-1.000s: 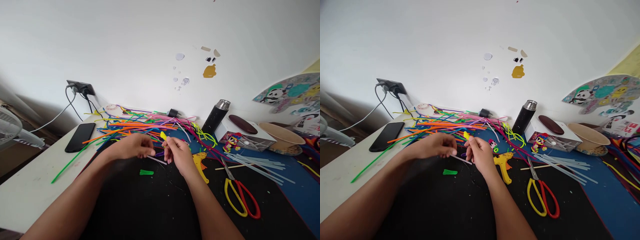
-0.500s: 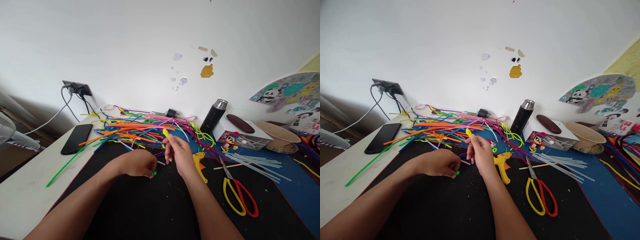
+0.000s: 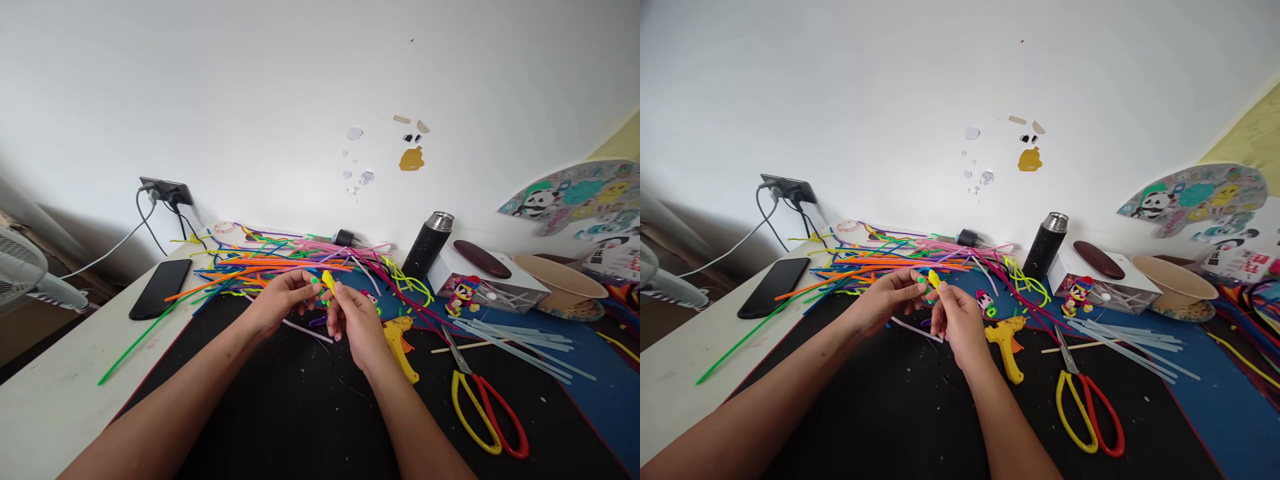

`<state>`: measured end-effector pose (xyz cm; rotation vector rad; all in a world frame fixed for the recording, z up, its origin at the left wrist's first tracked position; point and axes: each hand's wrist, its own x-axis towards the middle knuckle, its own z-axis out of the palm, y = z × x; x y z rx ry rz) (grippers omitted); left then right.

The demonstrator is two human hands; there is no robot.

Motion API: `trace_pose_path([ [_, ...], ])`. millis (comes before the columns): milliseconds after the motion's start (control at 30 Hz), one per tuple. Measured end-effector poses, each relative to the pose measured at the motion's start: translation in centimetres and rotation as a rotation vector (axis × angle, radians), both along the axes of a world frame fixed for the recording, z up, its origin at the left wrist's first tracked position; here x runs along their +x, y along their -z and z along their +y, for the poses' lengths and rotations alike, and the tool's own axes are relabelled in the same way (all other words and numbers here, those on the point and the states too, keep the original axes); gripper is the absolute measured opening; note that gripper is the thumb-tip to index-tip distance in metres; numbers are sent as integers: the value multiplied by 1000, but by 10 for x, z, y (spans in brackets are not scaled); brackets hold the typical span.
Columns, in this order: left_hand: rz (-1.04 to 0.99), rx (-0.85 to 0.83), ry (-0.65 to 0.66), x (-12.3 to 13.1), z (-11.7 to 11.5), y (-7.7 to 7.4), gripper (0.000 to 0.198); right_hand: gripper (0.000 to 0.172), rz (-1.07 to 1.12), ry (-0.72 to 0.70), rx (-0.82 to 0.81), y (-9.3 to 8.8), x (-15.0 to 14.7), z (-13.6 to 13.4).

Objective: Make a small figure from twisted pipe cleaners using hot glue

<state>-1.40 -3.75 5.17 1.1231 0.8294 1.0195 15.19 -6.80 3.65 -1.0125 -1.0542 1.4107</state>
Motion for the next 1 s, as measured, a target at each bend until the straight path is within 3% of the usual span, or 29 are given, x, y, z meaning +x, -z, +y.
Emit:
trace_pose_path([
  [367, -121, -9, -19, 6, -3, 1, 40, 45, -83, -51, 44, 4, 1, 1],
  [767, -92, 15, 42, 1, -3, 5, 32, 46, -187, -72, 97, 1, -2, -4],
  [1000, -164, -41, -72, 1, 0, 3, 40, 50, -106, -97, 43, -1, 1, -2],
])
